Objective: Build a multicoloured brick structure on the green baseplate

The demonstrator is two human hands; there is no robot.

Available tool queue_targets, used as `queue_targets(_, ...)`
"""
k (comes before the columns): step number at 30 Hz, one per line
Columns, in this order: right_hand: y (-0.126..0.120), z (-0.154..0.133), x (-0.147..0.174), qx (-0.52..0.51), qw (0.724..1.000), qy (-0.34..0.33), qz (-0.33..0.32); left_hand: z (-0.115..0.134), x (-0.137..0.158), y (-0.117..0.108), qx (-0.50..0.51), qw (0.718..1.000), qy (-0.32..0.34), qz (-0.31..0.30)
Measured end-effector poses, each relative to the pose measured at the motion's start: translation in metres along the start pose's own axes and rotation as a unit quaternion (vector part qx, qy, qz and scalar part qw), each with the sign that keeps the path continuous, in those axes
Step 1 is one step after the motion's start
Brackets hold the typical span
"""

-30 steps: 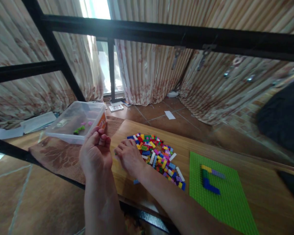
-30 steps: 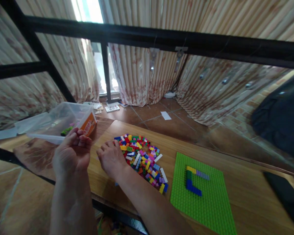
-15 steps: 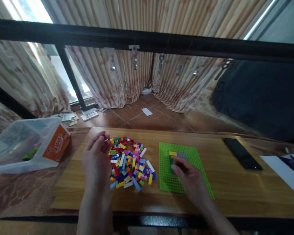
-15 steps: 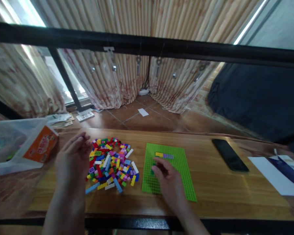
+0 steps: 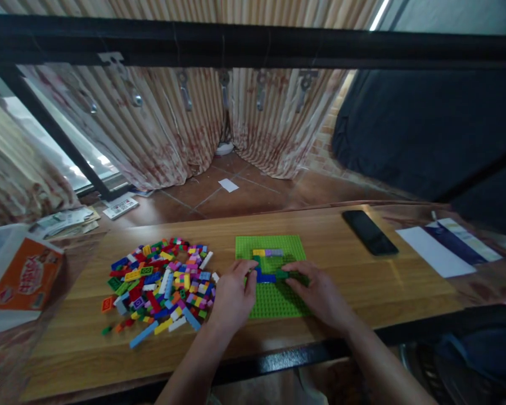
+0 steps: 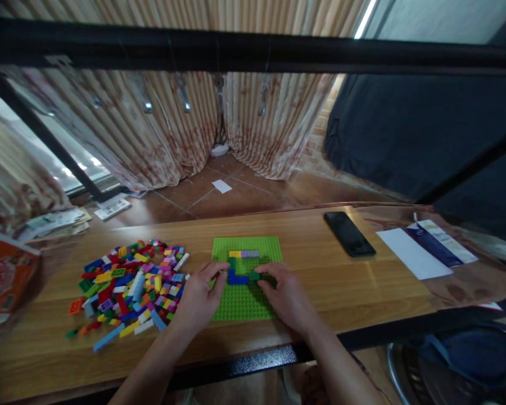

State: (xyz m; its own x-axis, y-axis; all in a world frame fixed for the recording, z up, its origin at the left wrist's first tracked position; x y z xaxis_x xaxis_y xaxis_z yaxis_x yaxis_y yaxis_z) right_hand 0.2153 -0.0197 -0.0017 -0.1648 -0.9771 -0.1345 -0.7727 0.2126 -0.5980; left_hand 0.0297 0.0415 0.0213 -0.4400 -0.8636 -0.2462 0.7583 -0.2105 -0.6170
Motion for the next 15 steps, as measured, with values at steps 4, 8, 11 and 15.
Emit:
queue_targets(4,-0.002,0.001,-0.002,0.026,0.999,-0.019,-0.006,0.001,0.0,0.009,-0.06,0.997,0.044,-0.007)
queue_targets(8,-0.001,-0.002,-0.004,0.045,0.999,-0.018,-0.003,0.003,0.002,0.018,-0.093,0.993,0.071,-0.021)
queue_targets(11,0.001,-0.005,-0.004,0.054,0.998,-0.009,0.0,0.003,0.004,0.022,-0.112,0.99,0.074,-0.033)
queue_targets(15,0.002,-0.008,-0.005,0.061,0.998,-0.006,0.002,0.004,0.004,0.024,-0.126,0.988,0.078,-0.031)
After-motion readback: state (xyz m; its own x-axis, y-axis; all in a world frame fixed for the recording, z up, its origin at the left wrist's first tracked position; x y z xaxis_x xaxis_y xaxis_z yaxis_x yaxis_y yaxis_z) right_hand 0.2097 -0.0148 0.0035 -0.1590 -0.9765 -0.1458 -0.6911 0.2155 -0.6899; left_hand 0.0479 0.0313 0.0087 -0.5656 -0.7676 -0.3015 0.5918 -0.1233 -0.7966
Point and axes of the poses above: each hand's wrist, its own x-axis away from the middle knuckle, its own y-axis out of the palm, z = x × y, the point moved 6 cm from there along -x, towards the middle knuckle, and after that the axes turned 1 degree about -x, right-handed, at the moved point
